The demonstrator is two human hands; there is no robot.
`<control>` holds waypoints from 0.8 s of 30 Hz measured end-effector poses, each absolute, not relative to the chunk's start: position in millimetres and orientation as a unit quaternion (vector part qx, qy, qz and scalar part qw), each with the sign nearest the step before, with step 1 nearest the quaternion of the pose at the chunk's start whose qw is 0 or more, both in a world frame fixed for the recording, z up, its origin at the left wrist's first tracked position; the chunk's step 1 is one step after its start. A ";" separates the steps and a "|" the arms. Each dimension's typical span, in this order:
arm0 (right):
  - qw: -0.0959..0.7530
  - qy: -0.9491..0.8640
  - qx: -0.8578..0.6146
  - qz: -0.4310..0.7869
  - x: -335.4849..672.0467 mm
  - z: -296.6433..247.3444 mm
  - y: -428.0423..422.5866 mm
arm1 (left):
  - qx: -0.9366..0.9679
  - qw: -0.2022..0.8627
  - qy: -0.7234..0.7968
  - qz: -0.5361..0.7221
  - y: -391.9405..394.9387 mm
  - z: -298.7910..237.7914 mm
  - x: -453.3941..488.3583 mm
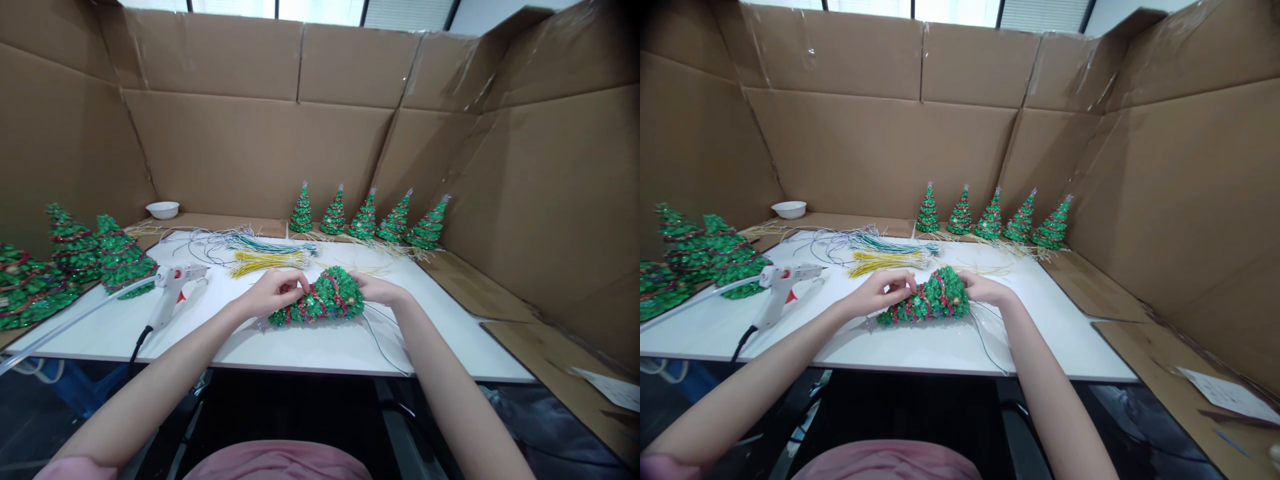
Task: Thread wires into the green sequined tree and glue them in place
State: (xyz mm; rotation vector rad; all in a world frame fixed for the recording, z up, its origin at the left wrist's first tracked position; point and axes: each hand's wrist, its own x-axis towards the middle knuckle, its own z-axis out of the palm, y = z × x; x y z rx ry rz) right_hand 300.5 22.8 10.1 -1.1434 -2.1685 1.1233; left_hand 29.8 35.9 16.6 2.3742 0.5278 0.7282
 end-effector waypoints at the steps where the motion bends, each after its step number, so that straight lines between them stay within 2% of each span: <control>1: 0.221 -0.784 -0.413 0.406 300.2 10.3 22.8 | 0.893 0.297 0.199 0.274 35.9 16.5 29.7; 24: 0.219 -0.793 -0.408 0.396 297.8 12.3 21.7 | 0.895 0.296 0.210 0.258 35.8 18.2 28.3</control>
